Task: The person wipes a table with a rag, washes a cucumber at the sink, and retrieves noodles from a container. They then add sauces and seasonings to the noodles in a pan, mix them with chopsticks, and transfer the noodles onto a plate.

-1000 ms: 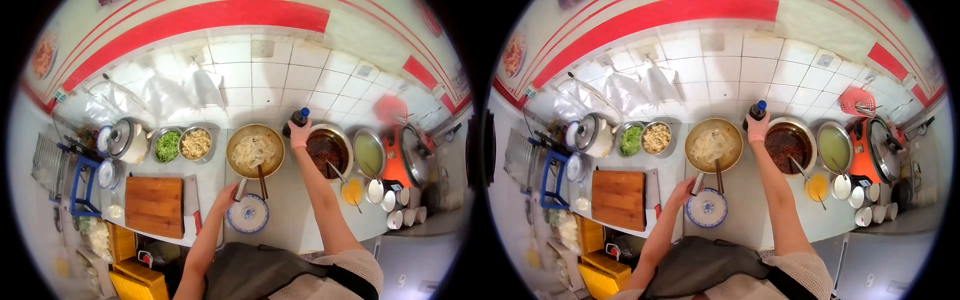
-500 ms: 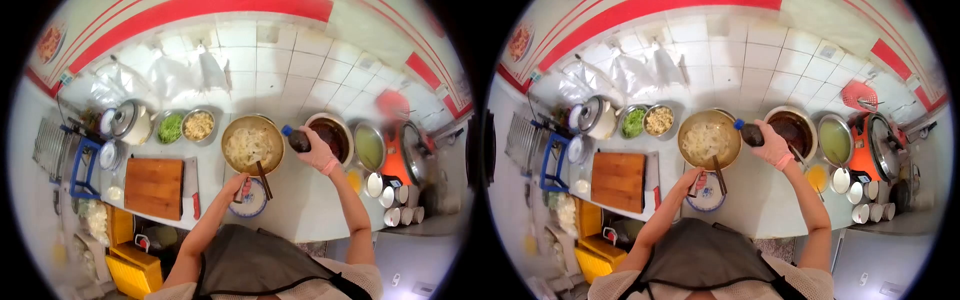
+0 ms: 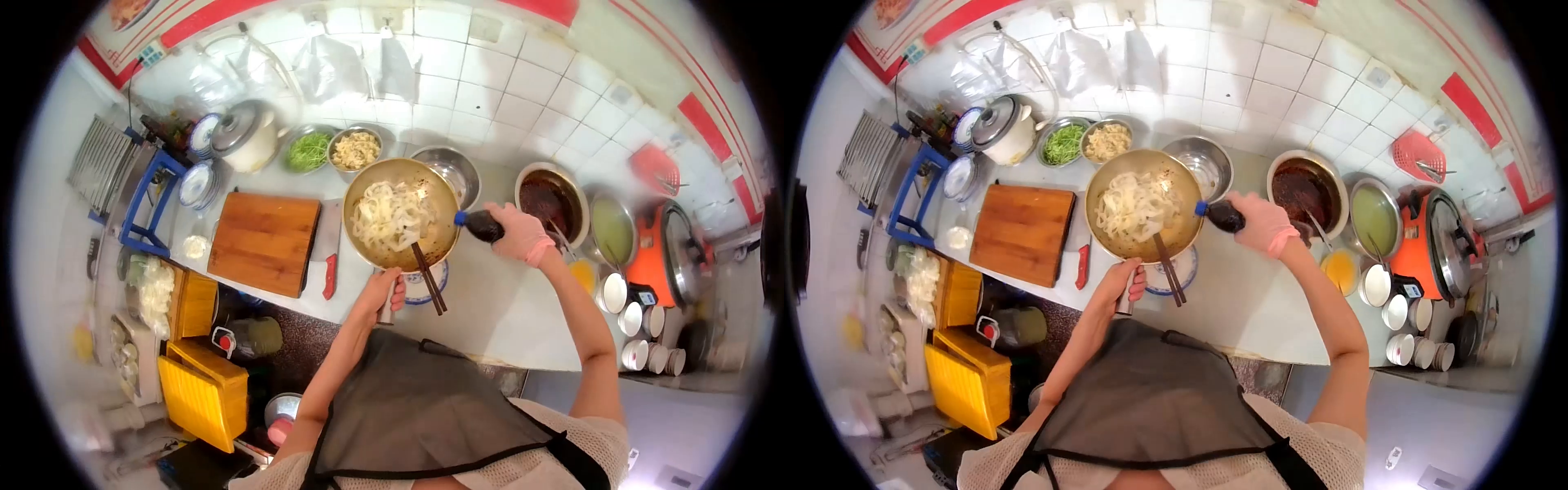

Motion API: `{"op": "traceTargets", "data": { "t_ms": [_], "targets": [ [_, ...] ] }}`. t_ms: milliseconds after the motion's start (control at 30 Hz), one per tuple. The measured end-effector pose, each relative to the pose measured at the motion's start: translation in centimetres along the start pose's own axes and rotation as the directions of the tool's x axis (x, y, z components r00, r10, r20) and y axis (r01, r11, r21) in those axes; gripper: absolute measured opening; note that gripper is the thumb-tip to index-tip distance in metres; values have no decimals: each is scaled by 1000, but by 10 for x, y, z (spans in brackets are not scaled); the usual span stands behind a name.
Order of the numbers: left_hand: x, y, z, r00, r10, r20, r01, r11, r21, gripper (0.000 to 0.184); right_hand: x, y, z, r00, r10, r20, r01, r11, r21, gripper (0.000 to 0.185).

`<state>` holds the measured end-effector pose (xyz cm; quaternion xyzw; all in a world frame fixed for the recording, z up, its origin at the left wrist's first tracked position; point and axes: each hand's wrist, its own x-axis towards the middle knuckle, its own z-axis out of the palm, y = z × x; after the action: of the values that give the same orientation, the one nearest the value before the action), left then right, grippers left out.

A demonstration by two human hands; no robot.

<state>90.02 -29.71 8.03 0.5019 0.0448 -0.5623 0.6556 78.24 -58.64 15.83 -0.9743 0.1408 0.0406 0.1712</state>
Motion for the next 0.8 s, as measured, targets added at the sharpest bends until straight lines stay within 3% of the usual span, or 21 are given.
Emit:
{"op": "traceTargets", "data": {
  "t_ms": [33,67,100,133,167,267,300,367,400,533,600,667,700,767,800],
  "targets": [
    [-5,1,-3,1000,11,-2,-11,1000,-5,23,2,4,-2,997,3,-78,9,987,159,59],
    [-10,2,-6,1000,17,-4,-17,1000,-14,22,8,13,-1,997,-8,-79,20,988,153,59],
    [-15,3,-10,1000,25,-7,-25,999,-25,22,17,24,2,969,98,-228,5,909,416,59],
    [-20,4,-13,999,39,-12,-39,999,-34,22,28,25,-3,914,235,-332,40,761,647,59],
    [-27,5,-17,999,13,-42,-15,999,-35,23,39,24,-11,868,399,-296,27,558,829,61],
    [-43,6,-30,996,11,-91,-16,998,-54,23,94,54,-7,626,501,-597,273,577,770,61],
    [-48,5,-36,996,8,-90,-16,996,-83,23,114,67,3,634,490,-598,288,569,770,61],
    [-56,2,-51,994,12,-113,-25,994,-106,22,157,92,24,423,502,-754,19,827,562,64],
    [-59,1,-61,992,31,-122,-44,994,-104,22,175,99,37,424,496,-758,40,826,562,64],
    [-67,6,-83,984,18,-179,-52,980,-192,21,216,120,83,453,699,-554,-223,690,688,69],
    [-66,14,-93,969,-23,-247,-30,977,-210,22,229,135,112,408,709,-576,-195,683,704,71],
    [-59,17,-111,974,-17,-224,-32,977,-212,23,227,101,107,346,765,-543,-167,620,767,71],
    [-54,20,-120,980,-4,-200,-42,974,-223,23,229,98,119,195,807,-558,-198,590,783,69],
    [-44,31,-132,988,3,-156,-40,971,-234,22,209,64,115,208,724,-658,-26,676,736,56],
    [-38,38,-135,985,-16,-174,-23,976,-217,23,217,55,130,430,654,-622,-22,697,717,50]
  ]
}}
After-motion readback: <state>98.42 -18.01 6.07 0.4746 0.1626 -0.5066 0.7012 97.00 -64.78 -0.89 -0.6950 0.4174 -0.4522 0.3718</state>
